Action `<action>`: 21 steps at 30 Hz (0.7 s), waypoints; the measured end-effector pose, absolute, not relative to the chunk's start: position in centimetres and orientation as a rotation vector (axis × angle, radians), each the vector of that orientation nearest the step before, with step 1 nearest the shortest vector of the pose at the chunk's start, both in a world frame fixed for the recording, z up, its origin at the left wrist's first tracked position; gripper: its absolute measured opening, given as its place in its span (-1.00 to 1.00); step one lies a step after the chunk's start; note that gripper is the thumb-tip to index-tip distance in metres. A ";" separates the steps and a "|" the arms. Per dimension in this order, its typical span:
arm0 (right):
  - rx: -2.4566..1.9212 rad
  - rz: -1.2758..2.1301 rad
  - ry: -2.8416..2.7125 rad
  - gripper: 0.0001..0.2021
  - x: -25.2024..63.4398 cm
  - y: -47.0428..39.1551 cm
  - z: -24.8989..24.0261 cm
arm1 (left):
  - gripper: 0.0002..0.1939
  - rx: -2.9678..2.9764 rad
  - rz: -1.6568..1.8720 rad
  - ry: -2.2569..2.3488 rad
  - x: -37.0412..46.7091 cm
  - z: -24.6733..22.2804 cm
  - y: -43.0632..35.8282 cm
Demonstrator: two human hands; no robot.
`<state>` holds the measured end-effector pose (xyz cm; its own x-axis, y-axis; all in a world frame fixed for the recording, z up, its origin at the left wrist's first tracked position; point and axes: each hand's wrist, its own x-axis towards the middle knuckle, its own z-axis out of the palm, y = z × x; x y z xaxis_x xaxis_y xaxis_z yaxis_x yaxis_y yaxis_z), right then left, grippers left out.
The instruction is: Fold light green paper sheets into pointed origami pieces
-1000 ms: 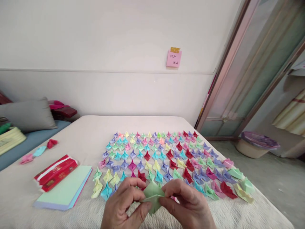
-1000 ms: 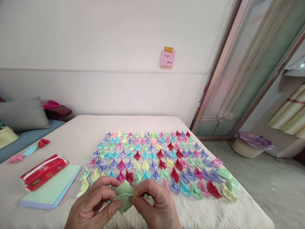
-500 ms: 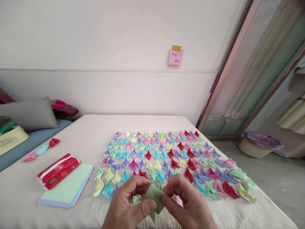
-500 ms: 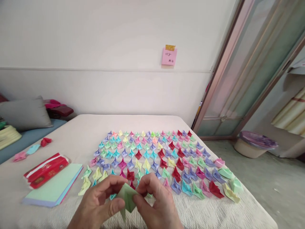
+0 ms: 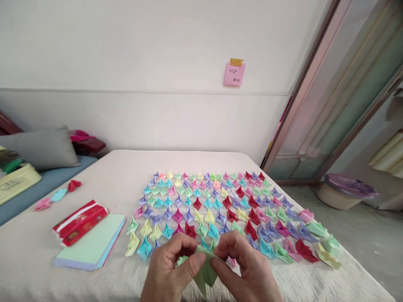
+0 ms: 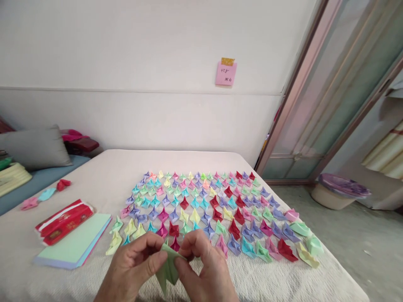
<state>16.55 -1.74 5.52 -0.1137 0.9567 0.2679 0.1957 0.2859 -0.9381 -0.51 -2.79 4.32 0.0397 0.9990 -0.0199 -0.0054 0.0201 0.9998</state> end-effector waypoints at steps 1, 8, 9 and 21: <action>-1.100 0.897 -1.573 -0.87 16.5 -1.8 5.5 | -0.71 1.204 1.174 1.207 -0.4 4.3 -2.8; -1.069 0.794 -1.631 -0.84 16.3 -2.0 5.2 | -0.75 1.056 1.260 1.188 -0.1 4.4 -2.9; -1.068 0.831 -1.610 -0.84 16.2 -1.9 5.2 | -0.76 1.035 1.273 1.169 -0.1 4.4 -2.9; -0.997 1.154 -1.350 -0.88 16.4 -1.7 5.2 | -0.73 0.979 1.198 0.996 0.2 3.2 -2.1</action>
